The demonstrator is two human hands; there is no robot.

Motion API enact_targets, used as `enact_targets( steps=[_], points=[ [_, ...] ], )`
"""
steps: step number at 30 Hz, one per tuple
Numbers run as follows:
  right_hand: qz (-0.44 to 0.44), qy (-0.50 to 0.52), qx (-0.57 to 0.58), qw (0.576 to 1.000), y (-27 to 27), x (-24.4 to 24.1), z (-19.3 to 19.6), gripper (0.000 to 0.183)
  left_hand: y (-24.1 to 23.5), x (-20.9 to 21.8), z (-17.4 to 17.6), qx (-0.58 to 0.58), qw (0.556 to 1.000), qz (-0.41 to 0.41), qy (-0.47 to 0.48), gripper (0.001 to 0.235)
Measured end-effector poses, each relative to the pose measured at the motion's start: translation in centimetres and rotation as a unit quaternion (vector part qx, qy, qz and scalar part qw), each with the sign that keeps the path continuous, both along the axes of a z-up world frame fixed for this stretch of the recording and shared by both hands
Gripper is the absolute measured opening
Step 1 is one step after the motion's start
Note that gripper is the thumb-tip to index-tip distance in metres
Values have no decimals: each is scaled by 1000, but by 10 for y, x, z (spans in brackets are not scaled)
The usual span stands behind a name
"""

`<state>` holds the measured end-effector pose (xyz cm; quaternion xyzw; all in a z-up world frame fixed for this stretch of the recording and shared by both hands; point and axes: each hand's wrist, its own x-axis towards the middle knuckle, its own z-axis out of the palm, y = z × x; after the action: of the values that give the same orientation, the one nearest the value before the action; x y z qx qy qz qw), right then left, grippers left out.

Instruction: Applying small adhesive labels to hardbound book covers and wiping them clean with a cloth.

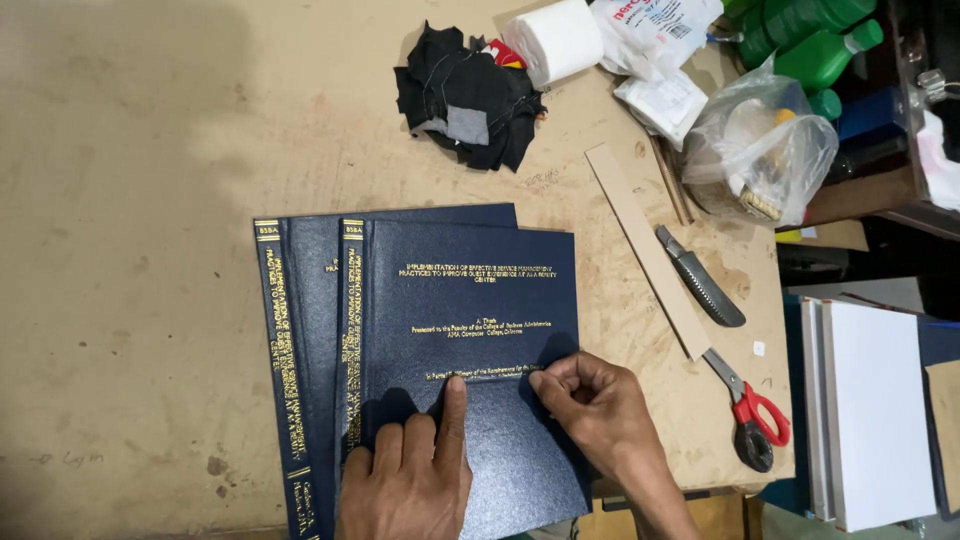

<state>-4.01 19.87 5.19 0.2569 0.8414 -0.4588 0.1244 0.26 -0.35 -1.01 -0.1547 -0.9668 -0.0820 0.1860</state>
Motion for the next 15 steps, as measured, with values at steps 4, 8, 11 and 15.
enact_targets(
  steps=[4, 8, 11, 15],
  points=[
    [20, 24, -12, 999, 5, 3, -5, 19, 0, 0, 0, -9, 1000, -1, -4, 66],
    [19, 27, -12, 999, 6, 5, -7, 16, 0, -1, 2, -8, 1000, 3, 9, 60],
    [12, 31, -16, 999, 6, 6, -7, 15, 0, -1, 2, -6, 1000, 2, 18, 59],
    [20, 44, 39, 998, 8, 6, -11, 17, 2, -7, 6, 17, 997, -2, 73, 45]
  ],
)
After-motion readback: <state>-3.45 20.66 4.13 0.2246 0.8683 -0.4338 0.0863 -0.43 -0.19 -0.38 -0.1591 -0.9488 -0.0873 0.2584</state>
